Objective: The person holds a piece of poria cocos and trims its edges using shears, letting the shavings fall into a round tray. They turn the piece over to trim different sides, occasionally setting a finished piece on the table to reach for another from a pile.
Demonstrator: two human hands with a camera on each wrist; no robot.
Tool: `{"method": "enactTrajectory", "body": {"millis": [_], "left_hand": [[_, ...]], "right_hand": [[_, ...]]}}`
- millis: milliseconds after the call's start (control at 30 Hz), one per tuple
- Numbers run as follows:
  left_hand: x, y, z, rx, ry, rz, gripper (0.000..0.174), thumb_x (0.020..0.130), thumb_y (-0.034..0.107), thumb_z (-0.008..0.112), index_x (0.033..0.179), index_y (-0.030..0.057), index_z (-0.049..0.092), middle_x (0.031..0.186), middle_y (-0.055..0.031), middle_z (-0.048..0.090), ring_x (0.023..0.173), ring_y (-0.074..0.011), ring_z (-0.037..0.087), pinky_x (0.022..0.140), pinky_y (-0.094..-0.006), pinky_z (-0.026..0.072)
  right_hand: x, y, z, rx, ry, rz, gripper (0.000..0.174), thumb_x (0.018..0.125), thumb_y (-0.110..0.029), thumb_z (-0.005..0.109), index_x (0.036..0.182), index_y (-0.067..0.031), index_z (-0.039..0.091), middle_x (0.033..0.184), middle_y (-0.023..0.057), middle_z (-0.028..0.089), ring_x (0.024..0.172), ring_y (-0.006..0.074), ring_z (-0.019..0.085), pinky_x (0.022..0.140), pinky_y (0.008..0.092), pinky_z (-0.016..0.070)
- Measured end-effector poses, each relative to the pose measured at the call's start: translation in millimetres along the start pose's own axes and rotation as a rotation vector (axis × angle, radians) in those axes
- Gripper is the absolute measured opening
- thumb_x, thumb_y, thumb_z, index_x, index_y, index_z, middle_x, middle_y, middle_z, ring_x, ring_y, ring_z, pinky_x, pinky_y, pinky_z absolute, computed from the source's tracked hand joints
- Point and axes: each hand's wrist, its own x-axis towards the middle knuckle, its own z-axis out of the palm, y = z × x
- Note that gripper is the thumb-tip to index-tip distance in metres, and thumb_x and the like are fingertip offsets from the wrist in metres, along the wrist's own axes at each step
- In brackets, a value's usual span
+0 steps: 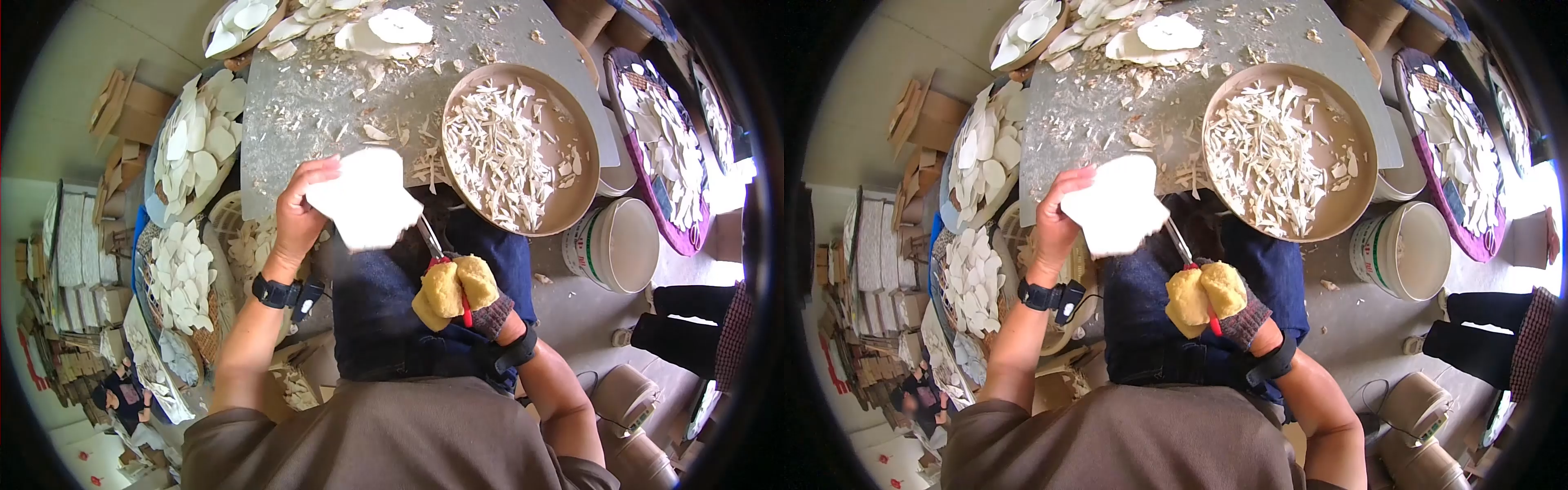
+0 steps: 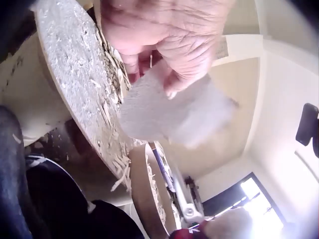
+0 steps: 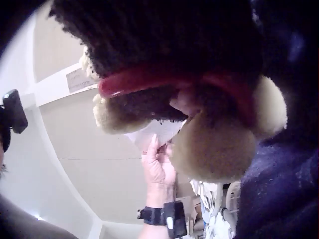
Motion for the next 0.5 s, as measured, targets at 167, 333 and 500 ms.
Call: {"method": "enactTrajectory", "body": {"millis": [167, 333, 500], "left_hand": [[-30.0, -3.6, 18.2, -0.631, 0.240, -0.685, 0.028, 0.087, 0.004, 0.055, 0.115, 0.0006, 0.049, 0.108, -0.0089, 0.059, 0.094, -0.0156, 0.060, 0.081, -0.0283, 0.0504], [-44.8, 11.0, 33.4, -0.745, 0.107, -0.750, 0.034, 0.085, 0.001, 0.059, 0.117, 0.0008, 0.048, 0.108, -0.0077, 0.059, 0.096, -0.0131, 0.059, 0.083, -0.0278, 0.0502], [-52.1, 18.9, 38.2, -0.682, 0.010, -0.787, 0.035, 0.084, 0.003, 0.061, 0.116, -0.0005, 0.048, 0.106, -0.0062, 0.059, 0.096, -0.0108, 0.057, 0.082, -0.0260, 0.0495]], "right_hand": [[19.0, 6.3, -29.8, -0.880, 0.314, -0.194, 0.011, 0.077, -0.013, 0.058, 0.086, -0.0060, 0.060, 0.080, 0.0095, 0.062, 0.078, 0.0289, 0.060, 0.066, 0.0360, 0.0471], [36.8, 8.3, -29.8, -1.332, 0.150, -0.360, 0.017, 0.070, -0.017, 0.058, 0.086, -0.0092, 0.059, 0.082, 0.0105, 0.060, 0.078, 0.0312, 0.057, 0.067, 0.0380, 0.0456], [40.7, 15.0, -39.2, -0.820, 0.190, -0.262, 0.018, 0.082, -0.013, 0.053, 0.098, -0.0053, 0.056, 0.093, 0.0099, 0.062, 0.089, 0.0273, 0.060, 0.077, 0.0356, 0.0482]]}}
